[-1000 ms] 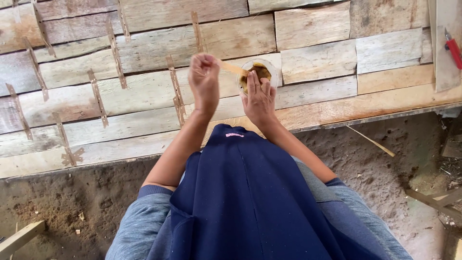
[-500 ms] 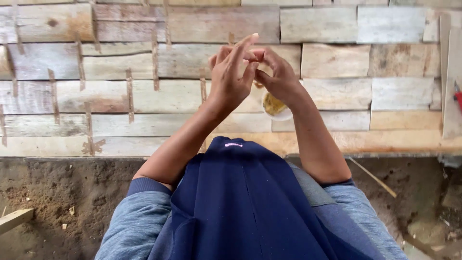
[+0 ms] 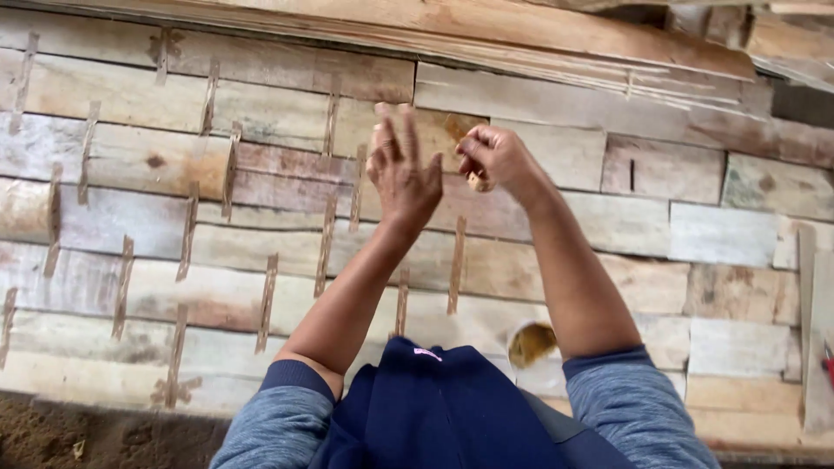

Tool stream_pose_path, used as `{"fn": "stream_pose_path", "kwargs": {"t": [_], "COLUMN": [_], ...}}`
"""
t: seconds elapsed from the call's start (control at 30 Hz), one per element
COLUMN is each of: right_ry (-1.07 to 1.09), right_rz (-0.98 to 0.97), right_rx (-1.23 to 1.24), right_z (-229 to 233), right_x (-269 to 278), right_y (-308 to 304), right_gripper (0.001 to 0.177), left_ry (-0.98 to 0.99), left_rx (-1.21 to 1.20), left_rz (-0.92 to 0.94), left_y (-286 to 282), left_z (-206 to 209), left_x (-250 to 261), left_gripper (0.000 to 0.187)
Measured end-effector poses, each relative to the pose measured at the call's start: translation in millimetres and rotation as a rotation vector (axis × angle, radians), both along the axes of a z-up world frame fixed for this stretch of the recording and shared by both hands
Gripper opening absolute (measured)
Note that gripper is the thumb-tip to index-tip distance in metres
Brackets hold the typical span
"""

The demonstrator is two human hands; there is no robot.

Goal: Applying thin strips of wood to a larger wooden surface using adhesive to fill gaps or for decoration.

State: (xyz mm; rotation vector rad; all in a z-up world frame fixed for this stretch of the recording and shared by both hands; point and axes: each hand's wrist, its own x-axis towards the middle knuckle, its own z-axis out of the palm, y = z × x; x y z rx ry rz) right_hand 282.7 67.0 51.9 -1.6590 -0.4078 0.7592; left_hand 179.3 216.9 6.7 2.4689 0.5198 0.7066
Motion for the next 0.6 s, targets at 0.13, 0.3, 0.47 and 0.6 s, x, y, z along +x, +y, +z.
{"fn": "stream_pose_path", "kwargs": {"t": [0.13,0.3,0.47,0.6], "right_ry": [-0.059,-0.185,-0.229,-0.318], "right_rz": [0.151,0.441,0.564,0.681], "right_rx": [-0.229,-0.529,-0.718,-0.914], "right_z": [-41.8,-50.5,-83.9,-119.4], "right_x": [99.0,165.8,202.5,218.8], "right_y": [44.8,112.8,145.3,148.6], "right_gripper": [0.020,0.021,0.020,0.023], "left_ry": [0.308,0.279,0.170,0.190], "left_rx": [-0.189,-0.129,0.079,0.195], "left_rz": [0.022,-0.005,-0.019,-0.039], "left_y": [54.4,72.5,73.3,72.9], "left_z": [-60.3,-118.1,-160.3,-155.3], "left_x": [57.9,106.8,129.3,132.2], "left_gripper": [0.090,0.081,0.084,0.084]}}
